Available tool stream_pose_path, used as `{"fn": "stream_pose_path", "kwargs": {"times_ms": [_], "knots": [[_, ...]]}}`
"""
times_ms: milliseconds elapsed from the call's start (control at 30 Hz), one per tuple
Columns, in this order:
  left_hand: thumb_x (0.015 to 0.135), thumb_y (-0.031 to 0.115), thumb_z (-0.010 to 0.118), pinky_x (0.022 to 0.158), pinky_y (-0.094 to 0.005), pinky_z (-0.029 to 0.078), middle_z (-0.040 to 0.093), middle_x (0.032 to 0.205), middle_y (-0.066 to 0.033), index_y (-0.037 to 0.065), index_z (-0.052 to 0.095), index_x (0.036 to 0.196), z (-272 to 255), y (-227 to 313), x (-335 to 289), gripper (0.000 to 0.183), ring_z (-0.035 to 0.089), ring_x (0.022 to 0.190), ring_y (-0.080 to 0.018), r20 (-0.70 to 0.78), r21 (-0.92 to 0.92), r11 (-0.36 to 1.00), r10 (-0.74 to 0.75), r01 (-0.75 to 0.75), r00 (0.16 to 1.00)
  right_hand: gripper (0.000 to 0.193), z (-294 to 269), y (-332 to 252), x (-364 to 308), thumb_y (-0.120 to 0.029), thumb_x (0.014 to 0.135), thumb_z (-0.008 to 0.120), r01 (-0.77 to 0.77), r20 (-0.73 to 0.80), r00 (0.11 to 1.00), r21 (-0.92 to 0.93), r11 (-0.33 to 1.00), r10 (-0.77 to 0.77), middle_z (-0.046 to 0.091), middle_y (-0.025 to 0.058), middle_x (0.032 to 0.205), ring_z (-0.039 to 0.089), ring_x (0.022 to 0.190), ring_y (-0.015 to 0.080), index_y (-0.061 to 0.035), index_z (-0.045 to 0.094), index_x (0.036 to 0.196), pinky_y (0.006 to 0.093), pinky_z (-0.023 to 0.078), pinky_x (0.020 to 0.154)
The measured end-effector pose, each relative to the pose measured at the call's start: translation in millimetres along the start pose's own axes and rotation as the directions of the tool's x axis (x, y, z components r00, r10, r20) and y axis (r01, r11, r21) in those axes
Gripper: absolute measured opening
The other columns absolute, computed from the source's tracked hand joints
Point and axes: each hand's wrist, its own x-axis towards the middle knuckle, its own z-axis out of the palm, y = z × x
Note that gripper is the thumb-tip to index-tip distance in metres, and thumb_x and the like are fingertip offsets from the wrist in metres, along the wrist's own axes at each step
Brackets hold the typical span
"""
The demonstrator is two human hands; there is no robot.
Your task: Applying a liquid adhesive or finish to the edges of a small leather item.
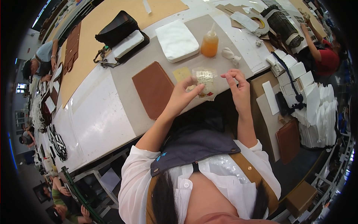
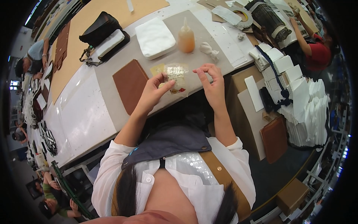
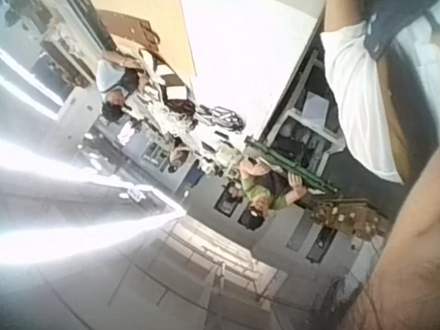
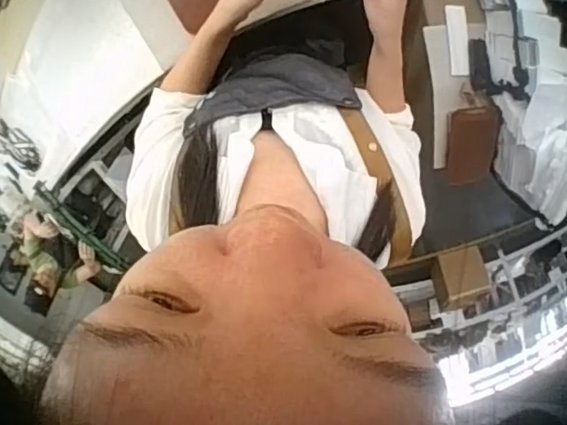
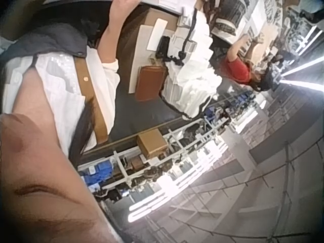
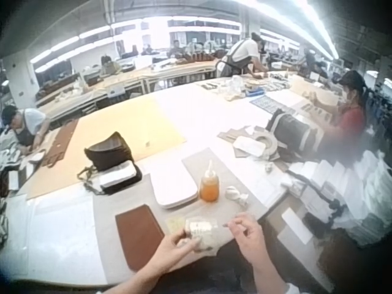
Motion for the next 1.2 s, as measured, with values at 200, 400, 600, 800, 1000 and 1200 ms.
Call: {"fn": "stream_pose_path", "kwargs": {"times_ms": [200, 400, 600, 800, 1000, 1200], "knots": [[0.095, 0.025, 0.07, 0.096, -0.03, 0.046, 0.07, 0.111, -0.0084, -0.001, 0.067, 0.114, 0, 12, -4, 0.032, 0.062, 0.105, -0.014, 0.011, -0.12, 0.992, -0.036, 0.037, 0.999, 0.014, 10, -5, -1, -0.018, 0.093, 0.07, -0.025, 0.155, 0.988, 0.1, 0.995, 0.01, 0.063, 0.0051, 0.098, 0.056, 0.101, 0.0182, -0.0038, 0.071, 0.09, 0.0303, 0.041, 0.094], [0.096, 0.02, 0.069, 0.097, -0.0274, 0.044, 0.068, 0.112, -0.0052, 0.0, 0.064, 0.118, 1, 22, -6, 0.03, 0.06, 0.105, -0.0098, 0.04, -0.25, 0.964, -0.079, 0.086, 0.996, 0.01, 15, -7, -6, -0.009, 0.09, 0.072, -0.127, 0.164, 0.983, 0.247, 0.961, 0.088, 0.064, 0.0036, 0.1, 0.057, 0.098, 0.013, -0.0013, 0.067, 0.089, 0.0277, 0.041, 0.094], [0.096, 0.025, 0.069, 0.093, -0.0266, 0.045, 0.068, 0.109, -0.0038, 0.002, 0.065, 0.115, -1, 13, -8, 0.03, 0.06, 0.102, -0.0091, 0.094, -0.176, 0.98, -0.075, 0.091, 0.993, 0.011, 17, -11, -3, -0.01, 0.093, 0.069, -0.109, 0.118, 0.99, 0.344, 0.933, 0.072, 0.064, 0.0033, 0.1, 0.056, 0.099, 0.0107, 0.0006, 0.069, 0.09, 0.0264, 0.041, 0.094], [0.096, 0.025, 0.07, 0.088, -0.0251, 0.044, 0.067, 0.098, -0.0008, 0.005, 0.066, 0.103, 0, 16, -8, 0.022, 0.057, 0.094, -0.0072, 0.045, -0.243, 0.965, -0.096, 0.104, 0.994, 0.024, 18, -11, -5, -0.019, 0.1, 0.061, 0.053, 0.076, 0.996, 0.017, 0.998, -0.054, 0.065, 0.0047, 0.096, 0.057, 0.095, 0.0138, 0.0018, 0.072, 0.095, 0.0281, 0.04, 0.093], [0.096, 0.024, 0.069, 0.088, -0.0238, 0.042, 0.066, 0.096, 0.0003, 0.005, 0.065, 0.102, -1, 15, -8, 0.019, 0.056, 0.092, -0.0069, -0.001, -0.261, 0.963, -0.066, 0.064, 0.998, 0.027, 20, -12, -6, -0.026, 0.101, 0.058, 0.126, 0.036, 0.992, -0.215, 0.968, -0.122, 0.069, 0.0041, 0.093, 0.058, 0.093, 0.0205, -0.005, 0.073, 0.095, 0.0354, 0.037, 0.097], [0.096, 0.025, 0.069, 0.093, -0.0275, 0.044, 0.069, 0.102, -0.0035, 0.002, 0.066, 0.109, -4, 16, -6, 0.027, 0.06, 0.097, -0.0097, -0.047, -0.284, 0.958, -0.062, 0.047, 0.997, 0.019, 16, 0, -13, -0.022, 0.098, 0.063, -0.064, 0.176, 0.984, 0.227, 0.972, 0.024, 0.069, 0.0034, 0.092, 0.059, 0.097, 0.0182, -0.0054, 0.073, 0.096, 0.0345, 0.037, 0.099]]}}
